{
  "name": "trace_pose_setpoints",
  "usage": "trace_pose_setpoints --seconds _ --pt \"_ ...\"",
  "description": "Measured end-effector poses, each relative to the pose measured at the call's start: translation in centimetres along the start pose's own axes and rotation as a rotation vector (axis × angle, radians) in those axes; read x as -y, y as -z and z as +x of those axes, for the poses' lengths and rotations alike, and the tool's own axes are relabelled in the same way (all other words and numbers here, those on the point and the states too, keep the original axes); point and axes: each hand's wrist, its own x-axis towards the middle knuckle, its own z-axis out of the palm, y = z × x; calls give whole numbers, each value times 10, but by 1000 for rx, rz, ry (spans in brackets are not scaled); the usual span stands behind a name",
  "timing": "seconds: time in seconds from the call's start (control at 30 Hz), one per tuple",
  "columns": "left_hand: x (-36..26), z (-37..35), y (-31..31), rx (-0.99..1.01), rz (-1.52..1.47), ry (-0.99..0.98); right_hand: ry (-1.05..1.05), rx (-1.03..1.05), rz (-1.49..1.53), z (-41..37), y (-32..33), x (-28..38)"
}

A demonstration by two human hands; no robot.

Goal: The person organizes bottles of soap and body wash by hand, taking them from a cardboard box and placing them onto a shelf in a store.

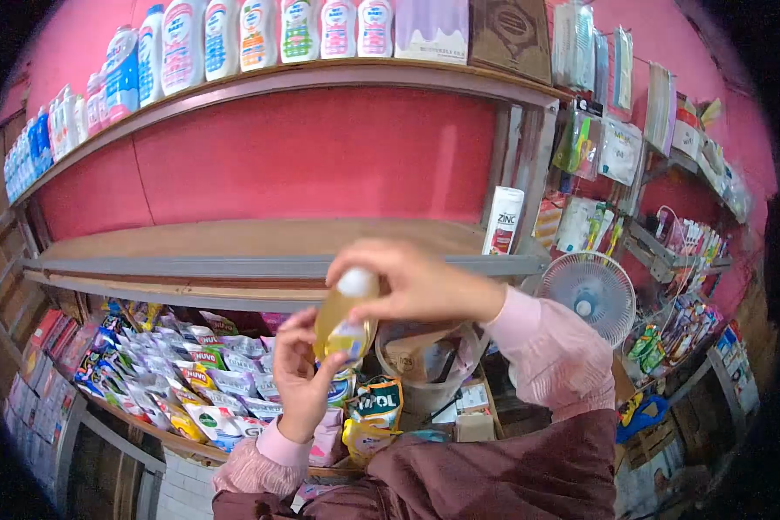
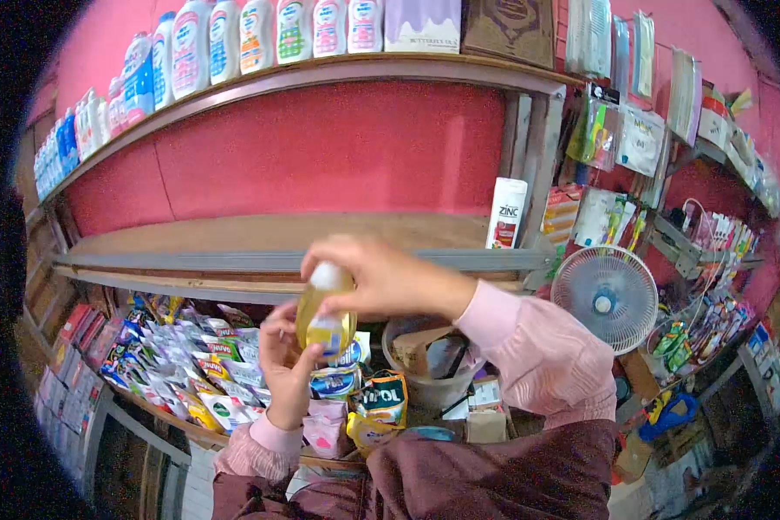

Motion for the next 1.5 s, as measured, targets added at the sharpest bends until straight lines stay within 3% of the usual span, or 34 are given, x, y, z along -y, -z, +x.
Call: trace_pose_setpoints --seconds 0.13,0.23,0.33,0.43,0.57,0.8,0.87,0.97,1.17,1.27,1.37,1.5 --pt "-33 2 12 30 143 -157 -23 -223 25 31 55 -9" --pt "-35 -22 35 60 196 -187 -76 -241 -196 50 70 -48" --pt "-35 -57 60 -36 206 -3 -154 -109 -420 55 55 -96" --pt "-35 -89 88 -168 291 155 -235 -28 -379 51 39 -130" --pt "-33 -114 115 -299 303 217 -352 51 -289 50 28 -149" --pt "-33 -129 136 -316 323 280 -539 71 -160 57 33 -141" --pt "-34 -131 138 -314 323 290 -452 184 -26 58 48 -141" --pt "-34 -137 143 -320 324 311 -496 269 -3 60 58 -158" --pt "-38 -142 143 -331 305 357 -733 109 3 59 59 -157" --pt "-36 -142 144 -345 329 375 -690 112 -546 63 57 -143" --pt "-36 -140 139 -330 334 375 -561 -121 -832 58 35 -146" --pt "-34 -139 134 -313 335 360 -661 -133 -703 60 32 -142"
